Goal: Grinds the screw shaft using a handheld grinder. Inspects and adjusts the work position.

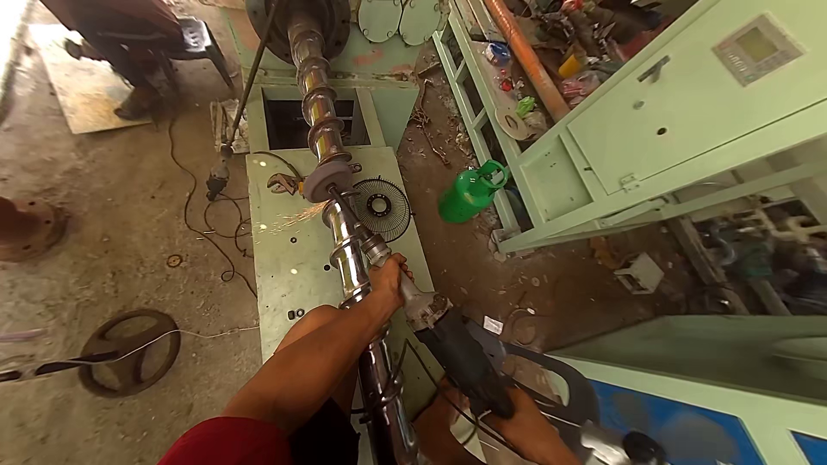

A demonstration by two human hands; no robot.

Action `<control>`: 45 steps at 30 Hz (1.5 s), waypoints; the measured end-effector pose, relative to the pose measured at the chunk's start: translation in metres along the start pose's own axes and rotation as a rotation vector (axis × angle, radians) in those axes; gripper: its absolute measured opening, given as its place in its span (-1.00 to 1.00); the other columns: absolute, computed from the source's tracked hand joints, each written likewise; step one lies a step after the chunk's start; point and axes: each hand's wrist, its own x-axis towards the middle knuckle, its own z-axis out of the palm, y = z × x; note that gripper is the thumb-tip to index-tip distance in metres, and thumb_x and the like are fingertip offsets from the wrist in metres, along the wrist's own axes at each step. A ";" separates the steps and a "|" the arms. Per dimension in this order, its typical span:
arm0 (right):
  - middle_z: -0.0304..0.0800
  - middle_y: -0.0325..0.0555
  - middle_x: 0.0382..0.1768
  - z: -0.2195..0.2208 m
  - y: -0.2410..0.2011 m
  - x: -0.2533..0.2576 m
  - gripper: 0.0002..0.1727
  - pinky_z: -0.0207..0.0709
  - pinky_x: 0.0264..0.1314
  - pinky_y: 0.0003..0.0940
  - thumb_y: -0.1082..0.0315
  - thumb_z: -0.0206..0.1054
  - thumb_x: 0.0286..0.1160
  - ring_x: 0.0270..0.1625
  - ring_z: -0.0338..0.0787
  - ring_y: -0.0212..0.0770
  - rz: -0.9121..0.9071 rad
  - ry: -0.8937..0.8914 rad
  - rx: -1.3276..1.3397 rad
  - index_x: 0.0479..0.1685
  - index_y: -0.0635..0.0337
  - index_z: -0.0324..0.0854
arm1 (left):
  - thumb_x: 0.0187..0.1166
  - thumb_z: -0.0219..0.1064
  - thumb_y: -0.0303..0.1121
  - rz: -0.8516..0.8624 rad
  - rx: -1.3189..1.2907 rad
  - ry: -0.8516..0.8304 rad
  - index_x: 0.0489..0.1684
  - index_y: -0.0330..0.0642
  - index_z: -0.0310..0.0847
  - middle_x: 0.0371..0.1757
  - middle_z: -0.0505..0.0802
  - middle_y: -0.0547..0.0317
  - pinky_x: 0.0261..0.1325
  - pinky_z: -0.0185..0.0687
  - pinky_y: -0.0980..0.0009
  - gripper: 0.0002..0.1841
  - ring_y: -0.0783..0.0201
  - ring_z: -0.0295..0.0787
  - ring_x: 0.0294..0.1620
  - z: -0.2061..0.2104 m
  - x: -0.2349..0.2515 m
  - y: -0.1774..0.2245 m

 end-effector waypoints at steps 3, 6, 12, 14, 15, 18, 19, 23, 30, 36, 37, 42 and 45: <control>0.83 -0.17 -0.43 -0.001 -0.001 0.000 -0.76 0.70 -0.18 -0.03 0.23 0.59 0.10 -0.35 0.82 -0.22 0.017 -0.016 -0.015 -0.24 0.08 0.81 | 0.51 0.32 -0.52 0.005 -0.004 0.009 -0.15 -0.25 0.42 -0.60 0.62 0.07 -0.60 0.69 0.30 -0.85 0.20 0.61 -0.71 -0.002 0.000 -0.001; 0.85 -0.19 -0.41 -0.001 -0.002 0.001 -0.76 0.71 -0.16 -0.02 0.21 0.58 0.10 -0.33 0.83 -0.23 0.025 -0.020 -0.031 -0.24 0.05 0.82 | 0.50 0.32 -0.53 0.011 -0.009 0.026 -0.15 -0.25 0.40 -0.60 0.62 0.07 -0.61 0.69 0.30 -0.84 0.20 0.61 -0.71 -0.006 0.002 -0.001; 0.83 -0.18 -0.43 -0.004 -0.006 0.003 -0.76 0.69 -0.18 -0.03 0.18 0.57 0.13 -0.35 0.81 -0.23 0.021 -0.026 -0.039 -0.26 0.06 0.81 | 0.49 0.31 -0.54 0.003 -0.010 0.034 -0.18 -0.24 0.41 -0.60 0.62 0.07 -0.61 0.69 0.30 -0.86 0.20 0.62 -0.71 -0.008 0.004 -0.001; 0.82 -0.18 -0.45 -0.003 -0.004 0.004 -0.76 0.69 -0.21 -0.04 0.16 0.58 0.14 -0.39 0.80 -0.23 0.023 -0.022 -0.035 -0.27 0.05 0.80 | 0.47 0.32 -0.54 0.002 -0.004 0.027 -0.17 -0.25 0.40 -0.60 0.62 0.06 -0.62 0.69 0.30 -0.84 0.20 0.62 -0.72 -0.005 0.003 0.000; 0.82 -0.19 -0.45 -0.003 -0.004 0.005 -0.76 0.69 -0.22 -0.04 0.15 0.58 0.13 -0.40 0.80 -0.23 0.024 -0.019 -0.027 -0.27 0.05 0.80 | 0.46 0.32 -0.54 0.000 -0.002 0.024 -0.17 -0.25 0.40 -0.60 0.62 0.06 -0.62 0.69 0.30 -0.84 0.20 0.61 -0.72 -0.002 0.003 0.001; 0.83 -0.21 -0.46 -0.002 0.000 0.007 -0.75 0.70 -0.24 -0.07 0.15 0.58 0.12 -0.43 0.79 -0.25 0.006 0.002 0.007 -0.25 0.04 0.81 | 0.48 0.34 -0.53 -0.001 0.007 0.000 -0.13 -0.25 0.41 -0.60 0.62 0.05 -0.60 0.69 0.29 -0.83 0.19 0.62 -0.70 0.005 0.005 0.001; 0.83 -0.21 -0.46 -0.003 0.001 0.006 -0.74 0.71 -0.25 -0.07 0.16 0.58 0.12 -0.44 0.79 -0.25 0.002 0.004 0.023 -0.24 0.05 0.81 | 0.49 0.34 -0.52 -0.002 0.011 -0.008 -0.14 -0.25 0.41 -0.60 0.62 0.05 -0.59 0.69 0.29 -0.83 0.19 0.62 -0.70 0.008 0.005 0.000; 0.85 -0.22 -0.46 -0.005 0.007 0.005 -0.74 0.72 -0.29 -0.11 0.17 0.60 0.11 -0.48 0.79 -0.27 0.001 0.013 0.081 -0.24 0.05 0.83 | 0.48 0.34 -0.53 -0.012 0.020 -0.035 -0.13 -0.27 0.43 -0.59 0.63 0.05 -0.61 0.68 0.31 -0.83 0.19 0.63 -0.70 0.019 0.009 -0.004; 0.76 -0.20 -0.60 -0.008 0.005 0.004 -0.79 0.62 -0.51 -0.18 0.22 0.60 0.12 -0.65 0.67 -0.26 0.040 0.008 0.185 -0.27 0.05 0.82 | 0.41 0.40 -0.55 -0.012 0.044 -0.052 -0.11 -0.26 0.43 -0.56 0.63 0.03 -0.59 0.69 0.30 -0.77 0.19 0.62 -0.68 0.037 0.021 -0.011; 0.71 -0.18 -0.69 -0.008 0.000 0.003 -0.81 0.57 -0.61 -0.26 0.25 0.58 0.16 -0.72 0.62 -0.27 0.053 -0.023 0.247 -0.27 0.09 0.81 | 0.41 0.40 -0.54 -0.041 0.065 -0.068 -0.12 -0.26 0.44 -0.54 0.63 0.04 -0.58 0.67 0.31 -0.78 0.20 0.62 -0.67 0.043 0.028 -0.013; 0.70 -0.18 -0.69 -0.007 -0.001 0.003 -0.82 0.57 -0.61 -0.27 0.27 0.58 0.17 -0.72 0.62 -0.28 0.057 -0.028 0.255 -0.27 0.10 0.81 | 0.41 0.40 -0.54 -0.046 0.067 -0.068 -0.12 -0.26 0.44 -0.55 0.63 0.04 -0.59 0.66 0.32 -0.78 0.20 0.62 -0.67 0.043 0.029 -0.013; 0.68 -0.19 -0.69 -0.007 -0.002 0.000 -0.78 0.56 -0.60 -0.26 0.23 0.60 0.16 -0.72 0.60 -0.29 0.053 -0.018 0.239 -0.27 0.11 0.79 | 0.42 0.40 -0.56 -0.050 0.036 -0.065 -0.09 -0.27 0.44 -0.54 0.63 0.05 -0.60 0.66 0.33 -0.77 0.21 0.62 -0.67 0.036 0.019 -0.006; 0.72 -0.20 -0.64 -0.009 -0.002 -0.003 -0.78 0.58 -0.56 -0.23 0.21 0.60 0.16 -0.69 0.63 -0.28 0.029 -0.008 0.187 -0.28 0.10 0.79 | 0.44 0.37 -0.56 -0.042 0.003 -0.071 -0.09 -0.27 0.43 -0.56 0.63 0.06 -0.60 0.67 0.34 -0.78 0.22 0.62 -0.68 0.026 0.010 -0.003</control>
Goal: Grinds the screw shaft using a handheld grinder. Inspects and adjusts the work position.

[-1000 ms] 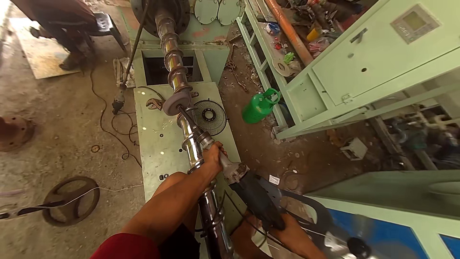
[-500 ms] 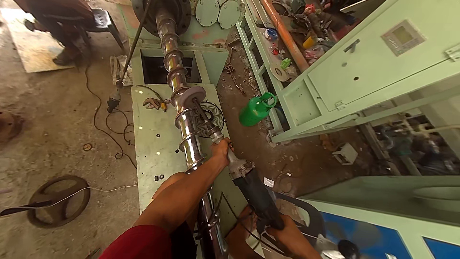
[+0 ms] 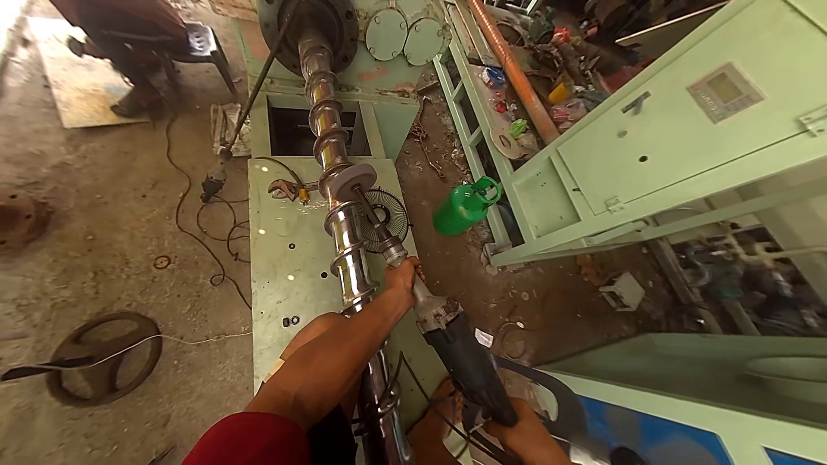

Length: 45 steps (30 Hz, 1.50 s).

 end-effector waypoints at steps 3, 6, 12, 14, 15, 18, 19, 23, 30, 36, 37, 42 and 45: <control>0.76 -0.18 -0.59 0.000 -0.001 -0.001 -0.78 0.62 -0.47 -0.13 0.21 0.60 0.12 -0.63 0.68 -0.24 -0.007 0.014 -0.069 -0.29 0.09 0.81 | 0.47 0.36 -0.55 0.010 -0.024 0.004 -0.09 -0.27 0.43 -0.56 0.62 0.07 -0.59 0.68 0.32 -0.80 0.21 0.62 -0.68 -0.011 -0.005 0.003; 0.77 -0.18 -0.57 0.000 -0.002 0.000 -0.76 0.64 -0.41 -0.07 0.17 0.60 0.09 -0.58 0.70 -0.22 0.003 0.010 -0.125 -0.31 0.06 0.81 | 0.48 0.34 -0.54 0.013 -0.034 0.028 -0.13 -0.24 0.41 -0.58 0.61 0.09 -0.59 0.68 0.30 -0.82 0.21 0.60 -0.69 -0.021 -0.008 0.006; 0.82 -0.19 -0.50 0.001 -0.004 0.002 -0.73 0.68 -0.32 -0.05 0.15 0.60 0.08 -0.51 0.76 -0.22 -0.006 0.005 -0.175 -0.25 0.04 0.83 | 0.47 0.32 -0.53 -0.005 -0.040 0.028 -0.13 -0.22 0.40 -0.59 0.60 0.10 -0.58 0.68 0.29 -0.83 0.21 0.60 -0.69 -0.031 -0.009 0.008; 0.82 -0.19 -0.49 0.000 -0.004 0.002 -0.74 0.68 -0.30 -0.04 0.15 0.59 0.09 -0.49 0.76 -0.23 -0.004 0.011 -0.192 -0.25 0.03 0.83 | 0.47 0.32 -0.53 -0.009 -0.045 0.032 -0.14 -0.22 0.41 -0.58 0.61 0.10 -0.59 0.68 0.29 -0.83 0.21 0.60 -0.69 -0.031 -0.010 0.008; 0.82 -0.19 -0.48 0.000 -0.004 0.002 -0.74 0.68 -0.29 -0.04 0.15 0.59 0.09 -0.48 0.77 -0.23 -0.004 0.014 -0.197 -0.24 0.03 0.83 | 0.47 0.32 -0.53 -0.009 -0.047 0.035 -0.14 -0.22 0.41 -0.58 0.61 0.09 -0.59 0.68 0.30 -0.84 0.22 0.60 -0.69 -0.030 -0.010 0.008; 0.86 -0.17 -0.41 0.000 -0.003 0.002 -0.71 0.72 -0.22 -0.02 0.16 0.60 0.11 -0.41 0.81 -0.21 0.013 0.017 -0.196 -0.20 0.05 0.83 | 0.48 0.32 -0.53 -0.003 -0.043 0.025 -0.13 -0.21 0.40 -0.57 0.60 0.10 -0.58 0.68 0.30 -0.83 0.21 0.60 -0.68 -0.028 -0.009 0.007; 0.85 -0.16 -0.42 0.000 -0.003 0.002 -0.71 0.71 -0.22 -0.02 0.16 0.60 0.11 -0.41 0.81 -0.21 0.012 0.022 -0.196 -0.20 0.06 0.83 | 0.48 0.31 -0.53 -0.002 -0.041 0.019 -0.13 -0.21 0.40 -0.58 0.60 0.09 -0.58 0.67 0.30 -0.83 0.21 0.60 -0.68 -0.026 -0.009 0.007; 0.82 -0.20 -0.49 0.002 0.002 0.005 -0.75 0.68 -0.33 -0.08 0.17 0.60 0.09 -0.50 0.76 -0.24 -0.001 0.032 -0.141 -0.26 0.04 0.82 | 0.46 0.32 -0.54 -0.007 -0.025 0.008 -0.08 -0.23 0.39 -0.56 0.61 0.06 -0.60 0.68 0.30 -0.79 0.19 0.61 -0.69 -0.015 -0.003 0.004; 0.76 -0.17 -0.60 0.001 0.001 0.006 -0.76 0.61 -0.55 -0.23 0.27 0.60 0.17 -0.67 0.65 -0.26 0.019 -0.016 0.044 -0.19 0.12 0.81 | 0.44 0.38 -0.54 -0.040 0.053 -0.008 -0.06 -0.25 0.42 -0.53 0.63 0.06 -0.59 0.65 0.33 -0.76 0.22 0.61 -0.66 0.012 0.019 -0.004; 0.68 -0.17 -0.70 0.004 -0.002 0.007 -0.78 0.55 -0.62 -0.28 0.27 0.59 0.21 -0.73 0.60 -0.27 0.041 -0.046 0.136 -0.22 0.15 0.80 | 0.44 0.40 -0.54 -0.032 0.092 -0.005 -0.08 -0.27 0.46 -0.53 0.64 0.08 -0.57 0.65 0.37 -0.78 0.24 0.61 -0.65 0.017 0.026 -0.005; 0.68 -0.17 -0.70 0.005 -0.002 0.007 -0.79 0.55 -0.62 -0.29 0.28 0.59 0.20 -0.72 0.60 -0.28 0.046 -0.043 0.131 -0.22 0.15 0.80 | 0.44 0.40 -0.54 -0.031 0.090 -0.003 -0.09 -0.27 0.46 -0.53 0.64 0.07 -0.57 0.65 0.37 -0.78 0.24 0.61 -0.65 0.016 0.025 -0.004; 0.69 -0.19 -0.68 0.005 -0.003 0.002 -0.80 0.56 -0.59 -0.27 0.28 0.58 0.19 -0.71 0.61 -0.29 0.031 -0.036 0.079 -0.26 0.14 0.79 | 0.44 0.40 -0.54 -0.034 0.058 0.007 -0.09 -0.26 0.43 -0.55 0.63 0.07 -0.61 0.64 0.36 -0.77 0.24 0.61 -0.67 0.008 0.013 0.001; 0.72 -0.19 -0.65 0.006 0.002 0.000 -0.80 0.59 -0.57 -0.24 0.26 0.59 0.16 -0.70 0.62 -0.28 0.010 -0.023 0.060 -0.28 0.12 0.80 | 0.44 0.40 -0.55 -0.025 0.038 0.012 -0.14 -0.26 0.45 -0.57 0.64 0.07 -0.60 0.64 0.35 -0.80 0.23 0.61 -0.68 0.005 0.006 0.001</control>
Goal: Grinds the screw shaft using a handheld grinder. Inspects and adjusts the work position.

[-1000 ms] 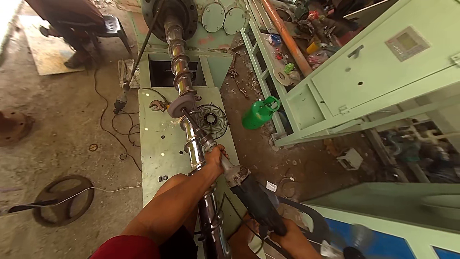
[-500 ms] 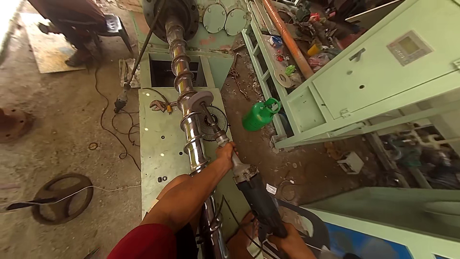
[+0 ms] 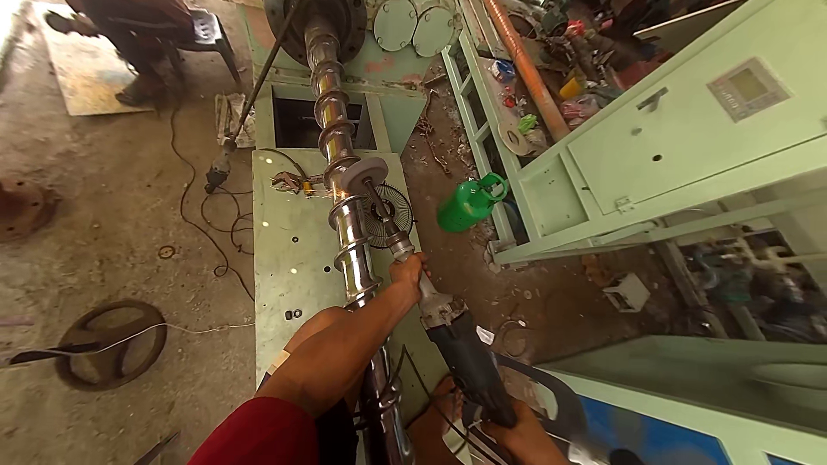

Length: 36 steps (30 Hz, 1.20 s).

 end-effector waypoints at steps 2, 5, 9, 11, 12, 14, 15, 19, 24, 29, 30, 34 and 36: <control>0.72 -0.18 -0.65 0.000 0.000 0.001 -0.81 0.59 -0.58 -0.23 0.26 0.60 0.15 -0.69 0.63 -0.27 -0.002 0.009 -0.010 -0.31 0.11 0.80 | 0.43 0.40 -0.56 0.009 -0.014 0.009 -0.12 -0.27 0.44 -0.57 0.64 0.06 -0.61 0.65 0.35 -0.79 0.22 0.62 -0.68 -0.002 -0.002 0.001; 0.73 -0.19 -0.63 0.000 -0.002 0.000 -0.79 0.61 -0.55 -0.22 0.25 0.60 0.13 -0.68 0.64 -0.28 -0.002 0.006 -0.039 -0.29 0.10 0.80 | 0.43 0.38 -0.56 0.015 -0.024 0.019 -0.09 -0.25 0.41 -0.56 0.63 0.06 -0.61 0.65 0.34 -0.77 0.22 0.61 -0.68 -0.010 -0.006 0.003; 0.77 -0.19 -0.57 0.001 -0.006 0.002 -0.77 0.64 -0.46 -0.18 0.22 0.60 0.15 -0.62 0.68 -0.27 -0.002 -0.003 -0.100 -0.24 0.09 0.81 | 0.47 0.36 -0.54 0.028 -0.044 0.027 -0.06 -0.25 0.40 -0.56 0.62 0.06 -0.61 0.66 0.32 -0.78 0.21 0.61 -0.68 -0.023 -0.010 0.007; 0.79 -0.19 -0.54 0.002 -0.006 0.003 -0.76 0.66 -0.41 -0.16 0.21 0.60 0.17 -0.58 0.70 -0.26 -0.005 -0.011 -0.122 -0.22 0.10 0.82 | 0.49 0.34 -0.53 0.034 -0.045 0.030 -0.06 -0.24 0.39 -0.55 0.61 0.07 -0.60 0.68 0.32 -0.79 0.22 0.62 -0.68 -0.028 -0.012 0.007; 0.81 -0.19 -0.52 0.002 -0.004 0.004 -0.75 0.68 -0.39 -0.14 0.19 0.59 0.16 -0.57 0.72 -0.25 -0.013 -0.013 -0.137 -0.23 0.09 0.82 | 0.48 0.34 -0.52 0.035 -0.046 0.035 -0.07 -0.24 0.39 -0.55 0.61 0.07 -0.59 0.68 0.32 -0.79 0.22 0.62 -0.68 -0.030 -0.012 0.007; 0.82 -0.18 -0.50 0.002 -0.003 0.006 -0.75 0.69 -0.37 -0.12 0.18 0.60 0.15 -0.55 0.74 -0.24 -0.025 -0.009 -0.156 -0.23 0.08 0.82 | 0.48 0.35 -0.53 0.044 -0.059 0.052 -0.12 -0.25 0.41 -0.58 0.62 0.08 -0.60 0.68 0.32 -0.82 0.21 0.61 -0.69 -0.032 -0.013 0.008; 0.82 -0.18 -0.49 0.001 -0.001 0.007 -0.75 0.69 -0.35 -0.10 0.17 0.59 0.15 -0.54 0.74 -0.24 -0.029 -0.004 -0.168 -0.23 0.07 0.82 | 0.49 0.34 -0.52 0.049 -0.065 0.059 -0.13 -0.25 0.42 -0.59 0.62 0.08 -0.60 0.68 0.31 -0.82 0.21 0.61 -0.70 -0.033 -0.014 0.009; 0.83 -0.19 -0.47 -0.002 -0.005 0.005 -0.74 0.69 -0.29 -0.07 0.18 0.60 0.11 -0.48 0.77 -0.24 -0.025 0.013 -0.209 -0.23 0.05 0.83 | 0.50 0.34 -0.49 0.044 -0.051 0.068 -0.15 -0.25 0.44 -0.60 0.62 0.08 -0.60 0.69 0.30 -0.84 0.21 0.62 -0.70 -0.034 -0.014 0.007; 0.83 -0.19 -0.47 0.001 -0.002 0.006 -0.74 0.70 -0.31 -0.10 0.19 0.60 0.12 -0.51 0.76 -0.25 -0.027 0.014 -0.167 -0.22 0.07 0.82 | 0.48 0.34 -0.52 0.040 -0.045 0.035 -0.12 -0.24 0.40 -0.58 0.62 0.07 -0.59 0.68 0.30 -0.81 0.20 0.62 -0.69 -0.026 -0.012 0.006; 0.78 -0.20 -0.57 -0.003 -0.003 0.007 -0.76 0.64 -0.49 -0.19 0.23 0.61 0.13 -0.63 0.68 -0.27 -0.008 0.015 -0.069 -0.23 0.09 0.83 | 0.47 0.36 -0.52 0.029 -0.013 -0.002 -0.08 -0.26 0.43 -0.54 0.64 0.04 -0.58 0.68 0.32 -0.79 0.20 0.63 -0.66 -0.008 -0.002 0.006; 0.76 -0.20 -0.60 -0.004 -0.003 0.009 -0.76 0.62 -0.53 -0.21 0.23 0.61 0.13 -0.66 0.66 -0.28 -0.001 0.013 -0.052 -0.23 0.09 0.82 | 0.46 0.37 -0.52 0.024 0.000 -0.002 -0.06 -0.26 0.42 -0.53 0.64 0.04 -0.57 0.68 0.32 -0.77 0.20 0.63 -0.66 -0.005 0.000 0.007; 0.72 -0.18 -0.67 -0.005 -0.005 0.012 -0.78 0.60 -0.56 -0.25 0.23 0.61 0.14 -0.69 0.64 -0.27 0.011 0.008 -0.013 -0.26 0.09 0.82 | 0.41 0.40 -0.53 0.022 0.020 -0.004 -0.06 -0.25 0.43 -0.51 0.63 0.04 -0.57 0.67 0.32 -0.75 0.20 0.61 -0.65 0.005 0.009 0.004; 0.70 -0.18 -0.69 -0.004 -0.008 0.013 -0.80 0.58 -0.60 -0.28 0.25 0.60 0.16 -0.72 0.62 -0.28 0.015 -0.003 0.013 -0.27 0.10 0.82 | 0.41 0.40 -0.54 0.019 0.015 -0.017 -0.06 -0.25 0.43 -0.52 0.63 0.04 -0.58 0.65 0.33 -0.74 0.20 0.60 -0.65 0.008 0.014 0.004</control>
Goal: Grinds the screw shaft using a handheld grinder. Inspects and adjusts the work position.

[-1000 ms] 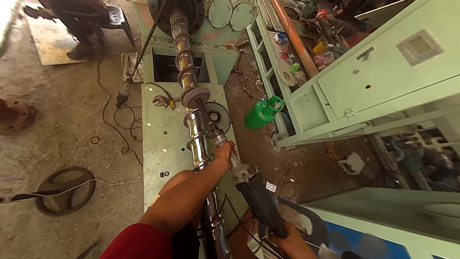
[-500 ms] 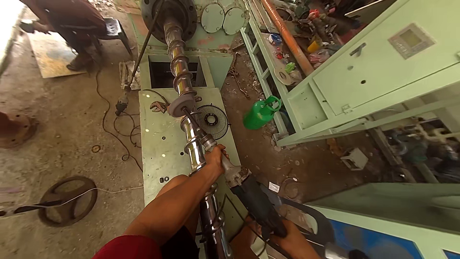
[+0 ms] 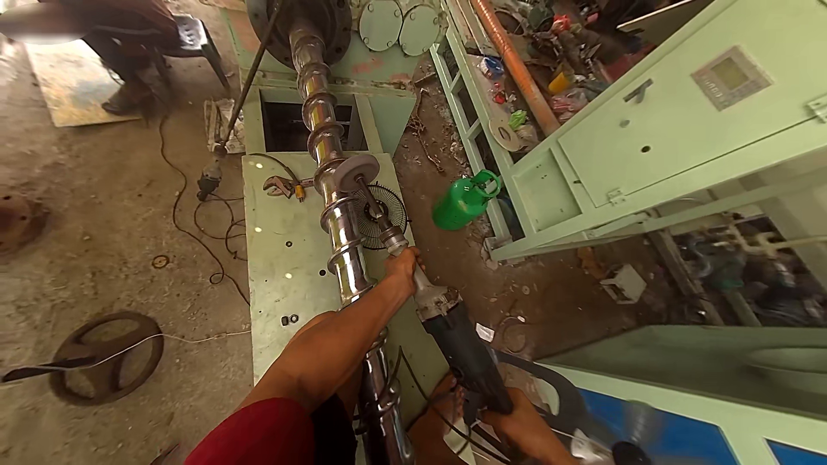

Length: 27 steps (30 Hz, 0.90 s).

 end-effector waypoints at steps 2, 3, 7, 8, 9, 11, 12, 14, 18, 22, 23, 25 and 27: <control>0.69 -0.18 -0.70 0.001 -0.001 0.000 -0.80 0.56 -0.61 -0.31 0.27 0.60 0.18 -0.72 0.60 -0.29 0.002 -0.018 0.041 -0.26 0.11 0.82 | 0.42 0.40 -0.55 -0.007 0.006 -0.008 -0.06 -0.26 0.44 -0.52 0.63 0.04 -0.58 0.66 0.34 -0.75 0.21 0.61 -0.66 0.002 0.003 0.000; 0.68 -0.17 -0.70 0.002 0.000 0.000 -0.80 0.55 -0.62 -0.30 0.28 0.61 0.18 -0.73 0.60 -0.28 0.002 -0.023 0.060 -0.26 0.12 0.81 | 0.43 0.40 -0.54 -0.011 0.012 -0.009 -0.07 -0.26 0.45 -0.52 0.64 0.04 -0.58 0.66 0.34 -0.76 0.22 0.61 -0.66 0.003 0.004 -0.001; 0.69 -0.16 -0.70 0.004 0.000 -0.004 -0.79 0.55 -0.62 -0.30 0.27 0.60 0.18 -0.72 0.60 -0.27 0.008 -0.029 0.061 -0.25 0.14 0.80 | 0.42 0.43 -0.53 -0.021 0.026 0.008 -0.08 -0.27 0.45 -0.52 0.64 0.05 -0.57 0.66 0.36 -0.75 0.23 0.62 -0.65 0.002 0.001 -0.001; 0.69 -0.16 -0.69 0.004 0.001 -0.005 -0.79 0.56 -0.62 -0.29 0.26 0.60 0.19 -0.72 0.61 -0.27 0.012 -0.027 0.058 -0.25 0.13 0.80 | 0.42 0.43 -0.54 -0.025 0.027 0.011 -0.06 -0.27 0.45 -0.52 0.64 0.05 -0.57 0.66 0.36 -0.74 0.23 0.62 -0.65 0.000 0.000 -0.002; 0.70 -0.16 -0.69 0.004 0.002 -0.006 -0.79 0.56 -0.61 -0.29 0.26 0.61 0.19 -0.72 0.61 -0.27 0.015 -0.027 0.055 -0.25 0.13 0.81 | 0.41 0.44 -0.54 -0.027 0.024 0.014 -0.05 -0.27 0.44 -0.51 0.64 0.05 -0.57 0.66 0.36 -0.72 0.23 0.62 -0.65 -0.001 -0.002 -0.002; 0.70 -0.18 -0.68 0.004 0.000 -0.010 -0.80 0.57 -0.60 -0.30 0.28 0.60 0.19 -0.71 0.61 -0.29 0.016 -0.027 0.050 -0.25 0.13 0.80 | 0.41 0.44 -0.53 -0.023 0.016 0.017 -0.06 -0.27 0.45 -0.52 0.64 0.05 -0.56 0.67 0.35 -0.73 0.22 0.63 -0.65 -0.003 -0.006 -0.003; 0.71 -0.18 -0.66 0.005 -0.001 -0.011 -0.81 0.57 -0.59 -0.29 0.29 0.59 0.19 -0.70 0.61 -0.29 0.009 -0.024 0.049 -0.25 0.13 0.80 | 0.42 0.44 -0.54 -0.022 0.011 0.019 -0.07 -0.27 0.45 -0.53 0.65 0.05 -0.55 0.67 0.34 -0.74 0.22 0.63 -0.64 -0.005 -0.008 -0.003; 0.72 -0.19 -0.65 0.005 0.003 -0.013 -0.82 0.58 -0.59 -0.28 0.31 0.60 0.17 -0.70 0.61 -0.29 -0.007 -0.012 0.035 -0.26 0.12 0.80 | 0.42 0.43 -0.54 -0.026 0.004 0.027 -0.07 -0.27 0.45 -0.53 0.64 0.05 -0.57 0.66 0.34 -0.74 0.22 0.62 -0.65 -0.007 -0.012 -0.003; 0.74 -0.19 -0.64 0.003 0.008 -0.010 -0.79 0.61 -0.56 -0.23 0.25 0.61 0.13 -0.69 0.65 -0.27 -0.008 0.006 -0.032 -0.29 0.09 0.82 | 0.41 0.41 -0.55 -0.014 -0.016 0.039 -0.06 -0.26 0.40 -0.53 0.63 0.04 -0.58 0.68 0.32 -0.73 0.21 0.62 -0.66 -0.015 -0.020 -0.001; 0.78 -0.18 -0.57 0.004 0.003 -0.008 -0.76 0.66 -0.47 -0.17 0.21 0.61 0.15 -0.63 0.70 -0.25 -0.009 -0.002 -0.113 -0.23 0.08 0.82 | 0.45 0.38 -0.54 0.003 -0.047 0.064 -0.09 -0.26 0.42 -0.55 0.63 0.05 -0.59 0.67 0.32 -0.78 0.20 0.62 -0.68 -0.029 -0.025 0.005; 0.79 -0.19 -0.56 0.004 0.002 -0.008 -0.76 0.66 -0.46 -0.16 0.21 0.61 0.13 -0.61 0.70 -0.25 -0.013 0.002 -0.130 -0.23 0.08 0.82 | 0.46 0.37 -0.53 0.002 -0.053 0.070 -0.08 -0.25 0.41 -0.55 0.63 0.05 -0.60 0.67 0.32 -0.78 0.20 0.62 -0.68 -0.032 -0.025 0.006; 0.80 -0.20 -0.54 0.004 0.000 -0.008 -0.75 0.67 -0.42 -0.14 0.20 0.61 0.12 -0.59 0.71 -0.26 -0.024 0.010 -0.158 -0.24 0.07 0.84 | 0.47 0.35 -0.52 -0.008 -0.057 0.075 -0.04 -0.24 0.39 -0.52 0.62 0.05 -0.59 0.68 0.31 -0.76 0.20 0.62 -0.67 -0.036 -0.025 0.007; 0.83 -0.19 -0.51 0.004 -0.002 -0.007 -0.74 0.69 -0.38 -0.13 0.18 0.61 0.14 -0.57 0.74 -0.25 -0.026 0.006 -0.176 -0.22 0.07 0.84 | 0.46 0.36 -0.51 -0.013 -0.061 0.079 -0.03 -0.25 0.39 -0.52 0.63 0.05 -0.59 0.69 0.31 -0.75 0.20 0.63 -0.66 -0.039 -0.025 0.008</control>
